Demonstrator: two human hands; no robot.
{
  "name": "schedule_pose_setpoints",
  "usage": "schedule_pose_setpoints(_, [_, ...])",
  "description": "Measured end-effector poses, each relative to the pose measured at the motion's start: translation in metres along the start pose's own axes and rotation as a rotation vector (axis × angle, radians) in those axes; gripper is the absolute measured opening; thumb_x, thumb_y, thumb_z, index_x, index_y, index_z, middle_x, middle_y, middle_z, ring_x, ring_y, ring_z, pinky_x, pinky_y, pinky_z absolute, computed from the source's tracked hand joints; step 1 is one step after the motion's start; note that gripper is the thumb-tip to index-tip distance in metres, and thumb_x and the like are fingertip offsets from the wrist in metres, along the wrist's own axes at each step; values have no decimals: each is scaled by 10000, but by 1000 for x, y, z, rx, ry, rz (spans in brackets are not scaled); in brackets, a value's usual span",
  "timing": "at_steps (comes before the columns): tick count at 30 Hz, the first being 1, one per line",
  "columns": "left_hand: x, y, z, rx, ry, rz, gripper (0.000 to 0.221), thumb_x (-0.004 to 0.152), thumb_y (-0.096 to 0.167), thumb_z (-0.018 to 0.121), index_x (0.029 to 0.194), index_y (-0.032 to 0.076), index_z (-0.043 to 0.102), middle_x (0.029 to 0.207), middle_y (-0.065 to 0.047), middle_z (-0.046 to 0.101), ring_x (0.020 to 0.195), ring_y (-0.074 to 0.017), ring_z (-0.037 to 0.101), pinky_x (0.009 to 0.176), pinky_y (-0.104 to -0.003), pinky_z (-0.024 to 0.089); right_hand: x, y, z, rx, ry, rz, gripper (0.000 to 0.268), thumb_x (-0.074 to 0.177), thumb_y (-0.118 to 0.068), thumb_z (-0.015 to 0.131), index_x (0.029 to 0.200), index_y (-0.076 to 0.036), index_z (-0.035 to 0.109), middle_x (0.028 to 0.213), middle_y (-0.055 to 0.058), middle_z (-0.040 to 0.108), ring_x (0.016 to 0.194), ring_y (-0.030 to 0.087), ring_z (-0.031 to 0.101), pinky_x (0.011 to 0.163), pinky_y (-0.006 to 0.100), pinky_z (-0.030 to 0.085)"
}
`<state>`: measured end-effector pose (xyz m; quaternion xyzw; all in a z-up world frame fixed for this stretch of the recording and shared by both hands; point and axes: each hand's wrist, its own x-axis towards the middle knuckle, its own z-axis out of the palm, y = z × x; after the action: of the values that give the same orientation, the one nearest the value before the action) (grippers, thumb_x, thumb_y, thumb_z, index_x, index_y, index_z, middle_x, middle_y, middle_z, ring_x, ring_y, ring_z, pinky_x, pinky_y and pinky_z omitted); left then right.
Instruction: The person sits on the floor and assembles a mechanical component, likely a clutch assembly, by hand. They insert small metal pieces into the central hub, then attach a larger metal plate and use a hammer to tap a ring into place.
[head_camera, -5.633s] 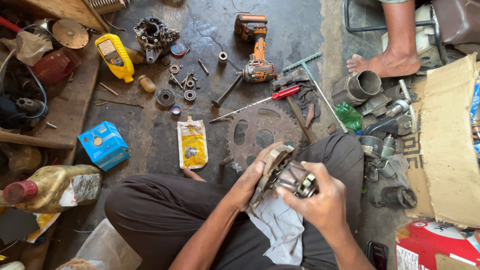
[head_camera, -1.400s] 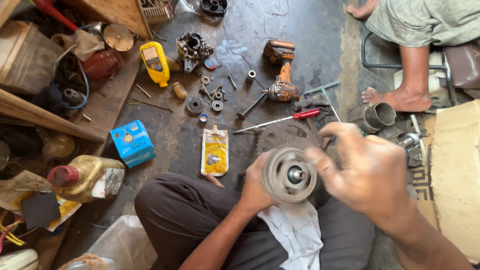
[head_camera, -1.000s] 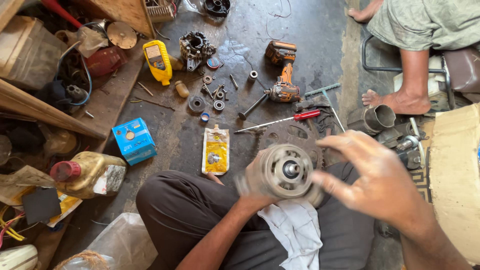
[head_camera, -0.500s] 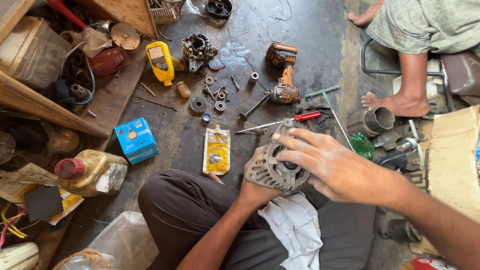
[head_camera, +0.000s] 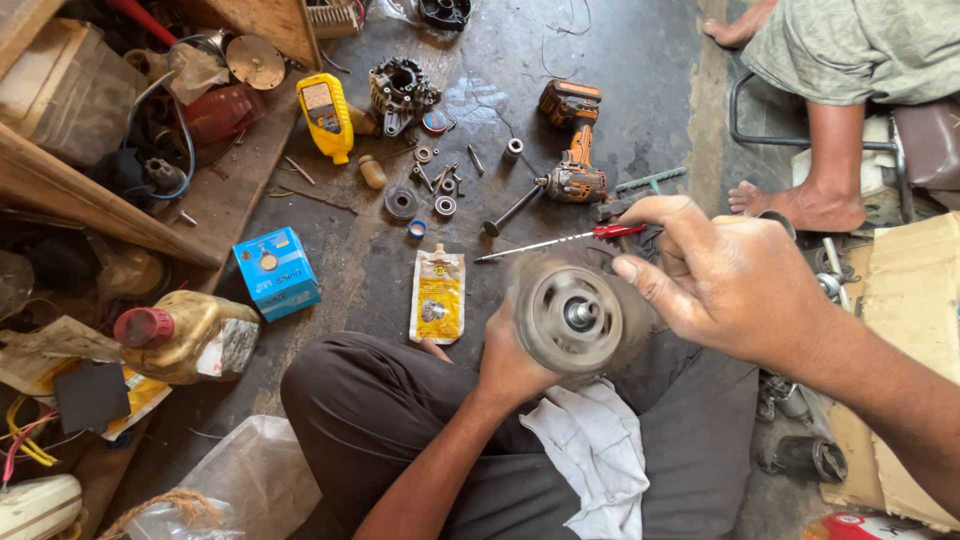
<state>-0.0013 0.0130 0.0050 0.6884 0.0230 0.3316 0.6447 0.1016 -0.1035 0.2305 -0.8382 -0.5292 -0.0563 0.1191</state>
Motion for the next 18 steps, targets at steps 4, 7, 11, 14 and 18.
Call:
schedule_pose_setpoints(4, [0, -6, 2, 99, -16, -3, 789, 676, 284, 947, 1328, 60, 566, 1230, -123, 718, 1124, -240, 720, 1011, -343, 560, -1, 0, 3, -3, -24, -34, 387, 852, -234, 755, 1171, -62, 619, 534, 53, 572, 477, 248, 613, 462, 396, 454])
schedule_pose_setpoints(7, [-2, -11, 3, 265, -61, 208, 718, 719, 250, 932, 1331, 85, 595, 1289, -128, 695, 1198, -269, 694, 1067, -346, 542, -1, 1, 3, -19, -91, 11, 420, 821, -258, 765, 1182, -82, 641, 608, 86, 633, 561, 267, 659, 531, 409, 497])
schedule_pose_setpoints(11, [-5, -10, 4, 15, -69, 31, 733, 727, 235, 920, 1350, 38, 589, 1286, -134, 679, 1186, -250, 698, 1059, -354, 554, -1, 0, 3, 17, -122, -270, 621, 784, -418, 796, 1255, -75, 580, 1075, 175, 694, 993, 355, 675, 846, 472, 542])
schedule_pose_setpoints(14, [-3, -7, 3, 32, -78, 22, 770, 656, 258, 952, 1298, 32, 591, 1221, -134, 686, 1135, -262, 699, 1017, -368, 550, -2, -4, 15, -69, -247, -365, 1091, 645, -722, 791, 1449, -48, 492, 1404, 235, 546, 1247, 406, 556, 966, 502, 470])
schedule_pose_setpoints(18, [-1, -2, 2, -69, -55, -242, 814, 598, 333, 944, 1254, 46, 558, 1143, -97, 722, 1058, -225, 742, 932, -346, 589, -4, -4, 38, -213, -532, -294, 1118, 537, -459, 856, 1512, -138, 413, 1492, 180, 466, 1304, 392, 485, 882, 500, 454])
